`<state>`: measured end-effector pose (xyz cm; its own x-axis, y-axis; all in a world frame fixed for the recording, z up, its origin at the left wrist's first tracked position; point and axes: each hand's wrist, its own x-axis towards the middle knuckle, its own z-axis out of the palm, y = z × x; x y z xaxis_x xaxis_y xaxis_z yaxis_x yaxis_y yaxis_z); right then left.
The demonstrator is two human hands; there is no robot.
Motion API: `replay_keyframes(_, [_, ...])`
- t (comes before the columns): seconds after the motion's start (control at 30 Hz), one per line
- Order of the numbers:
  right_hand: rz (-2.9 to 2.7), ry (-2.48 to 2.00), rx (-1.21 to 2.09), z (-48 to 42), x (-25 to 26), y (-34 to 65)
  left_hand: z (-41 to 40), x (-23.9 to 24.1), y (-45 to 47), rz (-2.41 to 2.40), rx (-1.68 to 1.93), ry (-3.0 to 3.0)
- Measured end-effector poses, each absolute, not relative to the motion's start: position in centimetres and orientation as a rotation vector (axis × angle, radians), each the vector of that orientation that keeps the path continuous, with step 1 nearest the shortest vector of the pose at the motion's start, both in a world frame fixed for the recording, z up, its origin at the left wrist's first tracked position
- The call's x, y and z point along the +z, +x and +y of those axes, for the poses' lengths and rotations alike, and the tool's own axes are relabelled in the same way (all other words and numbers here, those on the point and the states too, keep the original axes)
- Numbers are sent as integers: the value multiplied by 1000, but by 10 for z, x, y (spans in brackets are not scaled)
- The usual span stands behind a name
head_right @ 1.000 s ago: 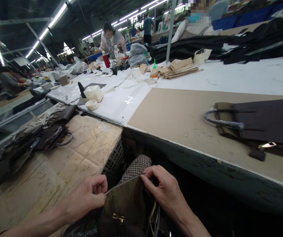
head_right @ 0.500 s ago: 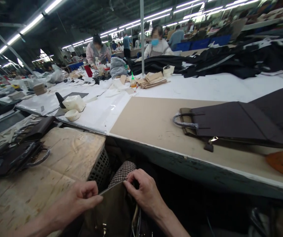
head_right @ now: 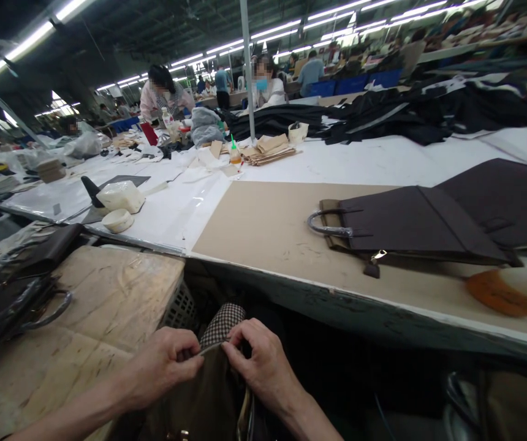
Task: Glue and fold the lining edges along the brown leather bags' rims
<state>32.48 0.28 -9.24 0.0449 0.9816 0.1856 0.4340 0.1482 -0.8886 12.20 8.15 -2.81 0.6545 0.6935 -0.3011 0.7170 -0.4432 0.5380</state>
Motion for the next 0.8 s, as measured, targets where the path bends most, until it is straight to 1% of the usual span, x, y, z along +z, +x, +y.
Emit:
replay_keyframes(0.43, [-1494, -1336, 862, 5, -92, 333, 93, -27, 145, 876, -17, 2092])
replay_keyframes(0.63, [-1438, -1416, 868, 7, -97, 331, 98, -32, 141, 879, 10, 2014])
replay_keyframes(0.73, [-1356, -1517, 913, 2, -103, 328, 95, -32, 140, 931, -22, 1977])
replay_keyframes(0.8, [-1288, -1581, 879, 7, -110, 324, 96, -33, 140, 949, -73, 1951])
